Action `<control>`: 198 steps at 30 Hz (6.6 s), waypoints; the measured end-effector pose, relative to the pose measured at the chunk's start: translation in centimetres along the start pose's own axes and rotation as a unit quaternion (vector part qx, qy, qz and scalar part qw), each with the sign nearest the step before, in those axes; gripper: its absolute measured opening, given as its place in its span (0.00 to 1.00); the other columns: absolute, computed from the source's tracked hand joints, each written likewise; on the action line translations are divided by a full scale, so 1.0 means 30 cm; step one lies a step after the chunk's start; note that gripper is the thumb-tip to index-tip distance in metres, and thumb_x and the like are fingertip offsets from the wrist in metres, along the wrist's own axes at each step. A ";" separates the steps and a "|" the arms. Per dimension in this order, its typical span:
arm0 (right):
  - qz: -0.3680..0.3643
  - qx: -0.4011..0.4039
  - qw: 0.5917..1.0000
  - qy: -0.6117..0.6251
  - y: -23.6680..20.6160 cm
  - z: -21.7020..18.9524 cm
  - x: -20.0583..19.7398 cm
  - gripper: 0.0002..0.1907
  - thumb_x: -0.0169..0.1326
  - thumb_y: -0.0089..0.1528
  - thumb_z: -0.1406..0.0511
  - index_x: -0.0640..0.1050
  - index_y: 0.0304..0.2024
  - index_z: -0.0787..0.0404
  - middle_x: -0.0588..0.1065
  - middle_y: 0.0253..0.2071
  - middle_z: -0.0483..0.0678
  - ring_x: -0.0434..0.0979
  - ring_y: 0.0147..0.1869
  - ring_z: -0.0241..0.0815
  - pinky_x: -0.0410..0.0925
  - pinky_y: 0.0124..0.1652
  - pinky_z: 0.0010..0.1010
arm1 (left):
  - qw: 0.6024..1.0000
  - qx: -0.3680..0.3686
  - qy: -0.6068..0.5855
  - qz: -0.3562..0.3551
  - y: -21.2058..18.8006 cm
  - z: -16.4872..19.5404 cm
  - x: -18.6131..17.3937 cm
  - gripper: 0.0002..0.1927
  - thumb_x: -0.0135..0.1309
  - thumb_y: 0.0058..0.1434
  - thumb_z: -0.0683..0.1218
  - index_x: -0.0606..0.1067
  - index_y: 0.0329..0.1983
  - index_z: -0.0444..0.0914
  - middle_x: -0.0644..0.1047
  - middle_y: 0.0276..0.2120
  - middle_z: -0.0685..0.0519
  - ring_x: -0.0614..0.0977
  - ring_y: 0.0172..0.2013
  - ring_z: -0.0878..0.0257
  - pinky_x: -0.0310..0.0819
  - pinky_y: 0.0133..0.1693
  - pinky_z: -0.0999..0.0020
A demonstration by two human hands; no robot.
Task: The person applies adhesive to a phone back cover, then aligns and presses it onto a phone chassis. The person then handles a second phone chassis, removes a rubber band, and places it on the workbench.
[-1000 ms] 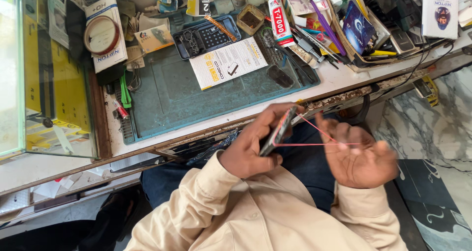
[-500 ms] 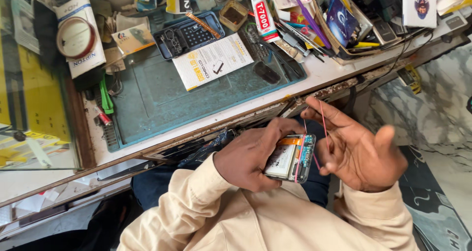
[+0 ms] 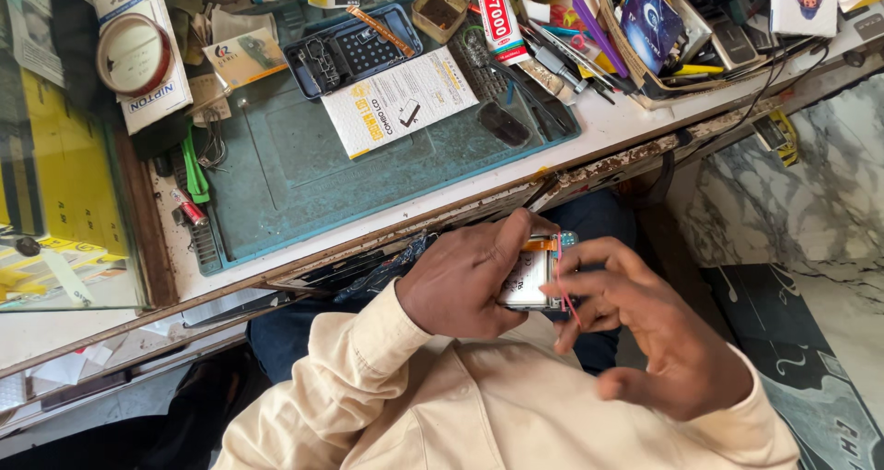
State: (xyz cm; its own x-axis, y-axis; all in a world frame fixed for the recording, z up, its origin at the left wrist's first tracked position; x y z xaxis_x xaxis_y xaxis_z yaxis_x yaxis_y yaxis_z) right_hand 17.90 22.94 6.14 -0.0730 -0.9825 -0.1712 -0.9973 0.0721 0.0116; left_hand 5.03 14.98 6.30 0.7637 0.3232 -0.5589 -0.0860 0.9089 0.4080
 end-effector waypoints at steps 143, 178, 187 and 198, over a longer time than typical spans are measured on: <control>0.352 -0.066 0.927 -0.109 -0.098 0.086 -0.101 0.18 0.56 0.68 0.71 0.76 0.59 0.73 0.81 0.51 0.62 0.83 0.55 0.41 0.76 0.54 0.27 | 0.655 -0.207 -0.706 0.174 -0.200 -0.481 0.442 0.09 0.53 0.71 0.42 0.72 0.52 0.34 0.80 0.46 0.46 0.85 0.42 0.57 0.86 0.36 0.60; 0.312 -0.033 0.945 -0.095 -0.074 0.152 -0.136 0.17 0.61 0.62 0.74 0.77 0.53 0.74 0.81 0.48 0.61 0.84 0.53 0.43 0.77 0.53 0.28 | 0.808 -0.136 -0.546 0.173 -0.157 -0.392 0.328 0.07 0.56 0.74 0.40 0.73 0.50 0.31 0.79 0.44 0.48 0.83 0.43 0.62 0.87 0.44 0.62; 0.349 -0.086 0.930 -0.076 -0.177 0.256 -0.179 0.13 0.62 0.66 0.71 0.78 0.51 0.72 0.81 0.46 0.60 0.84 0.49 0.41 0.77 0.52 0.26 | 0.873 -0.078 -0.459 0.147 -0.123 -0.213 0.146 0.17 0.53 0.74 0.44 0.71 0.64 0.33 0.79 0.56 0.50 0.80 0.55 0.69 0.75 0.58 0.74; 0.359 -0.112 0.927 0.015 -0.210 0.354 -0.206 0.13 0.63 0.67 0.72 0.78 0.52 0.71 0.80 0.47 0.58 0.83 0.53 0.45 0.75 0.58 0.31 | 0.938 -0.082 -0.298 0.155 -0.113 -0.198 0.096 0.14 0.54 0.72 0.43 0.79 0.58 0.37 0.84 0.49 0.51 0.85 0.43 0.69 0.79 0.48 0.75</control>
State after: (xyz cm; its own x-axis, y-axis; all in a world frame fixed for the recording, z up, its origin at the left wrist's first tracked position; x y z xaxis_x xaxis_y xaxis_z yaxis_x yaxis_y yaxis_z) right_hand 24.65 30.38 -3.34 -0.7138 -0.7003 -0.0124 -0.6673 0.6746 0.3155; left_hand 3.71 14.40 -0.97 0.9037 0.4184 0.0910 -0.4230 0.8393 0.3414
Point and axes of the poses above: each hand's wrist, its own y-axis towards the middle knuckle, its own x-axis out of the palm, z = x × y, the point moved 9 cm from there along y, towards the middle knuckle
